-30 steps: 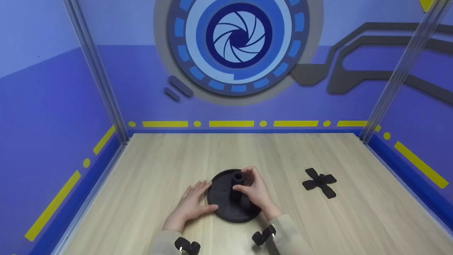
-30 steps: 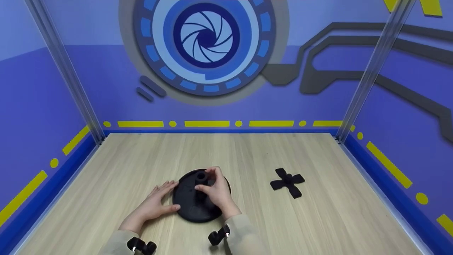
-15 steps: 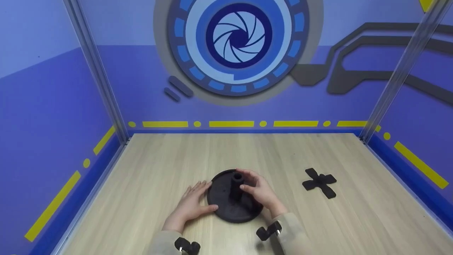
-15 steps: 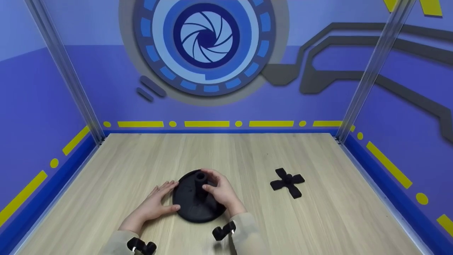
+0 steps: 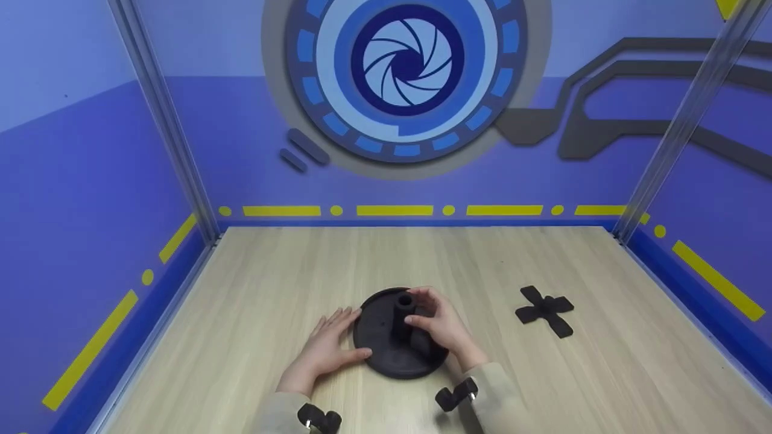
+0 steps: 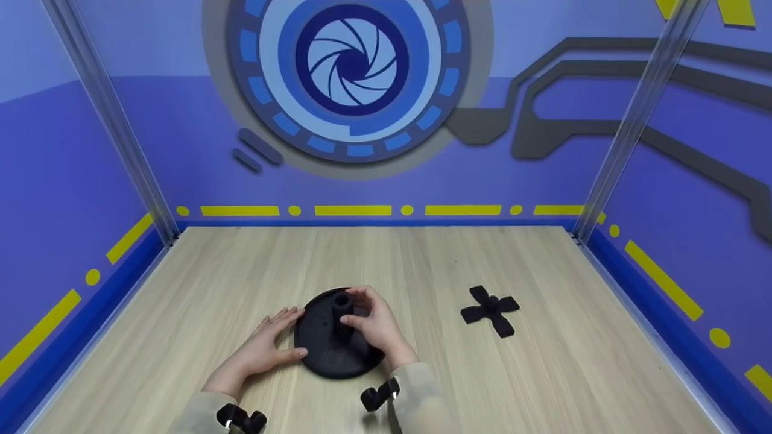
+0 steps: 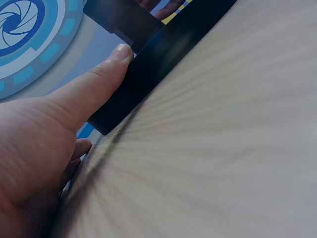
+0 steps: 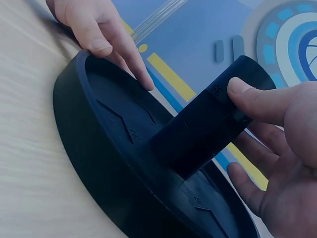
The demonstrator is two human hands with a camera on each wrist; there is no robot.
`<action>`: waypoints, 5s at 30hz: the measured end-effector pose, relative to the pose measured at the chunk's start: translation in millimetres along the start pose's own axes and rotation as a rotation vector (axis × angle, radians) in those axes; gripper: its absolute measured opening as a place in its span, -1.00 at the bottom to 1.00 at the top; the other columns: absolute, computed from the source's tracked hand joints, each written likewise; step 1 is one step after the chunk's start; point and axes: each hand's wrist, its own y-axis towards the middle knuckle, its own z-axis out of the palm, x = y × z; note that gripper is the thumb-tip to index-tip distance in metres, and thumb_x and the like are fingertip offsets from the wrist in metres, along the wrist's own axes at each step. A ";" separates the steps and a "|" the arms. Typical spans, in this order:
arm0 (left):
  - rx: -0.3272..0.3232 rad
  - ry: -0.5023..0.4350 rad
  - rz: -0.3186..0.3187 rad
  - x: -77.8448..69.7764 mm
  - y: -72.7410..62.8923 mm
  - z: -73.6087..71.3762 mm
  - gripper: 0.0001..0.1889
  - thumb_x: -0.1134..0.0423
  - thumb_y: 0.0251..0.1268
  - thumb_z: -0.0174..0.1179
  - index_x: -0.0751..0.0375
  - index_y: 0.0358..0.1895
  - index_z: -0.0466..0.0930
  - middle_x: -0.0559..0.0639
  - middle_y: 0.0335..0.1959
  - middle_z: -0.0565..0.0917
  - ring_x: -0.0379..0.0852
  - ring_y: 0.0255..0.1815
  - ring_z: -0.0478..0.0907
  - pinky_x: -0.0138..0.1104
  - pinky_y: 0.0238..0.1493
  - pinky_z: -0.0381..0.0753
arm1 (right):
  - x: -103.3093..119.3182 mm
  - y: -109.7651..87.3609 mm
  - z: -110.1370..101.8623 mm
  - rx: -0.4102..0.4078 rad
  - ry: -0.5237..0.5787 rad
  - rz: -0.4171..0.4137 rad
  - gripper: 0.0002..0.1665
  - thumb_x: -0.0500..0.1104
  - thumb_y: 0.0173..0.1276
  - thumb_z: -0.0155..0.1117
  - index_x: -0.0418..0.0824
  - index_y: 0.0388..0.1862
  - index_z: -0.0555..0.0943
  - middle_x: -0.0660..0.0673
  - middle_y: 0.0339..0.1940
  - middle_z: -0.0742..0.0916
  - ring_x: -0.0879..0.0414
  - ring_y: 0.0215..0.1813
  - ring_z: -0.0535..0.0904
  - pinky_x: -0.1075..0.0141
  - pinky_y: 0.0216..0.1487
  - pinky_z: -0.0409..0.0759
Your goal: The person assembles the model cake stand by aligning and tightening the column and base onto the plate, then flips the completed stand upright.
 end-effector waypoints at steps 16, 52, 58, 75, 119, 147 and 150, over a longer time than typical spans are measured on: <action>-0.001 0.003 0.001 0.5 -0.6 0.5 -0.01 -0.26 0.17 0.41 0.09 0.60 0.24 0.28 0.64 0.20 0.29 0.70 0.03 0.21 0.73 -0.19 | 0.5 -0.9 7.0 -0.096 -0.039 -0.013 -0.35 -0.34 0.08 0.63 -0.31 0.14 0.53 -0.28 0.12 0.72 -0.06 0.20 0.65 0.06 0.27 0.68; -0.001 0.002 0.008 0.7 -0.6 -0.2 -0.01 -0.28 0.17 0.41 0.11 0.59 0.26 0.29 0.63 0.22 0.30 0.69 0.04 0.22 0.73 -0.20 | 5.6 -0.1 5.9 -0.097 -0.051 -0.022 -0.45 -0.33 0.16 0.58 -0.30 0.13 0.60 -0.24 0.09 0.76 -0.05 0.19 0.66 0.00 0.29 0.67; -0.004 -0.004 0.017 1.3 -0.1 0.1 0.00 -0.27 0.16 0.41 0.14 0.59 0.26 0.32 0.62 0.22 0.33 0.68 0.05 0.23 0.72 -0.19 | 12.4 -3.3 14.9 -0.170 -0.099 0.002 -0.42 -0.39 0.09 0.60 -0.31 0.07 0.53 -0.23 0.07 0.73 -0.08 0.17 0.64 0.08 0.27 0.64; -0.006 -0.005 0.021 0.2 -1.3 -0.2 0.00 -0.25 0.15 0.43 0.15 0.59 0.26 0.32 0.62 0.22 0.33 0.68 0.04 0.23 0.73 -0.19 | 2.3 -2.8 -4.2 0.100 0.024 -0.078 -0.31 -0.27 0.45 0.32 -0.38 0.49 0.37 -0.36 0.44 0.57 -0.11 0.50 0.47 0.33 0.54 0.41; 0.007 0.005 -0.002 -0.9 -0.9 -0.9 -0.01 -0.28 0.17 0.41 0.10 0.60 0.25 0.28 0.64 0.21 0.30 0.69 0.04 0.20 0.73 -0.19 | 1.2 -1.8 1.1 0.014 0.003 -0.032 -0.30 -0.29 0.31 0.47 -0.36 0.41 0.48 -0.35 0.32 0.65 -0.20 0.41 0.55 0.05 0.49 0.53; -0.005 0.004 -0.006 0.6 -0.2 1.8 0.01 -0.28 0.13 0.43 0.11 0.59 0.26 0.27 0.63 0.23 0.29 0.69 0.04 0.20 0.74 -0.20 | -0.2 -2.0 4.3 0.042 -0.009 -0.070 -0.45 -0.30 0.39 0.37 -0.43 0.32 0.51 -0.39 0.34 0.64 0.19 0.36 0.57 0.45 0.44 0.47; -0.005 0.004 -0.010 -0.4 -1.6 1.8 0.01 -0.27 0.12 0.44 0.12 0.59 0.26 0.29 0.63 0.22 0.30 0.69 0.05 0.20 0.73 -0.19 | -0.2 -2.6 5.2 0.030 -0.029 -0.062 -0.47 -0.29 0.39 0.37 -0.42 0.30 0.52 -0.38 0.28 0.68 0.04 0.34 0.60 0.26 0.45 0.55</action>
